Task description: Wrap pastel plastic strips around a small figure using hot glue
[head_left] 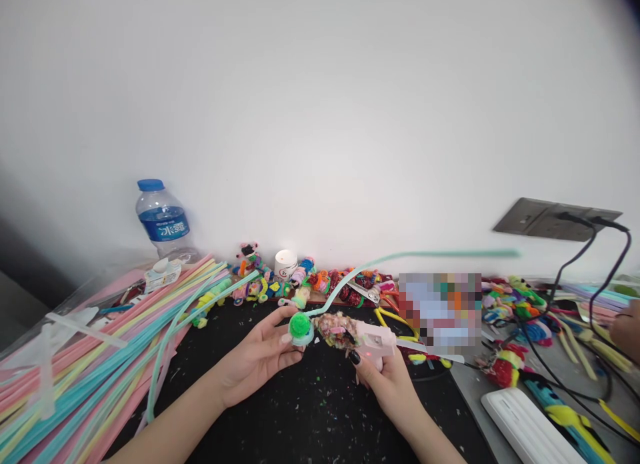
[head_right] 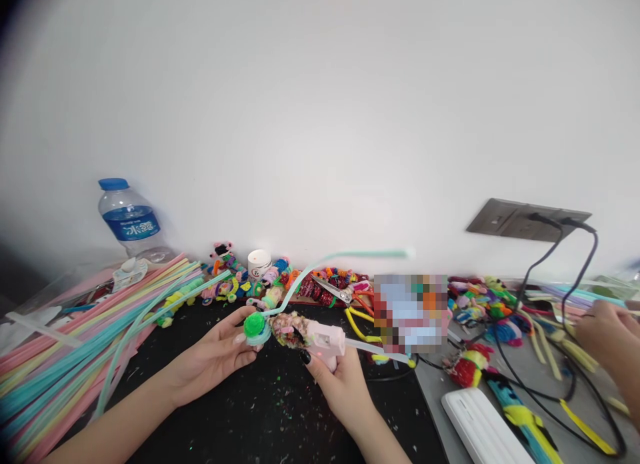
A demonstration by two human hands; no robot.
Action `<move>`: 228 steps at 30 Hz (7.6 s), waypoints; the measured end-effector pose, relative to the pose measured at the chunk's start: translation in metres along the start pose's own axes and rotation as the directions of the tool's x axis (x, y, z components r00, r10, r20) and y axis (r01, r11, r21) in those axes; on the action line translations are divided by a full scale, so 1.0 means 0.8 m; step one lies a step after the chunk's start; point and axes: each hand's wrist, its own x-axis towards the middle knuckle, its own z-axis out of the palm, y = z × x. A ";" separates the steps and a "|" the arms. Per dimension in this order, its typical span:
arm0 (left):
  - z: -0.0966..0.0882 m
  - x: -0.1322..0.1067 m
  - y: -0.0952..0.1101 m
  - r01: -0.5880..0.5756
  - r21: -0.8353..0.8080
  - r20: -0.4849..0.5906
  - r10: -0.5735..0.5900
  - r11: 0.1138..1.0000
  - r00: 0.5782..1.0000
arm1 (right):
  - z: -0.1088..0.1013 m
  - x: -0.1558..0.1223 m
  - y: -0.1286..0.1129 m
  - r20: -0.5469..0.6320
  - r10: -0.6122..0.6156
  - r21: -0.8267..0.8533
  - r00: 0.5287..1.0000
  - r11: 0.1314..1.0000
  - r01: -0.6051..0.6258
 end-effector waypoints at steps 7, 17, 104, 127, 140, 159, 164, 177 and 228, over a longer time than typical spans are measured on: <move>0.002 0.000 0.000 -0.021 -0.011 -0.019 0.021 1.000 1.000 | -0.002 0.001 -0.004 0.016 -0.002 -0.017 1.000 1.000 0.003; 0.000 0.002 -0.001 -0.057 -0.015 -0.074 0.055 0.998 0.996 | 0.000 0.000 -0.003 0.038 -0.010 -0.019 0.999 1.000 0.011; 0.032 -0.006 -0.028 0.006 0.290 0.071 -0.027 0.957 0.997 | 0.007 -0.009 -0.029 0.180 -0.328 -0.270 0.927 0.890 0.367; 0.022 -0.004 -0.025 0.144 0.122 0.006 -0.146 0.982 0.989 | 0.010 -0.008 -0.017 0.198 -0.247 -0.179 0.949 0.942 0.283; 0.031 -0.004 -0.022 0.087 0.273 0.006 -0.092 0.958 0.996 | 0.011 -0.009 -0.020 0.229 -0.247 -0.132 0.942 0.951 0.281; 0.032 -0.002 -0.023 0.027 0.394 -0.065 -0.002 0.919 0.998 | 0.011 -0.012 -0.027 0.305 -0.316 -0.218 0.898 0.895 0.389; 0.028 -0.002 -0.024 -0.005 0.441 -0.053 0.031 0.897 0.998 | 0.010 -0.013 -0.029 0.306 -0.307 -0.201 0.901 0.905 0.376; 0.030 0.000 -0.029 -0.098 0.483 -0.037 0.132 0.870 0.990 | 0.014 -0.014 -0.027 0.312 -0.288 -0.245 0.905 0.896 0.370; 0.022 0.000 -0.037 -0.244 0.606 0.095 0.236 0.757 0.967 | 0.014 -0.015 -0.025 0.318 -0.301 -0.264 0.899 0.882 0.389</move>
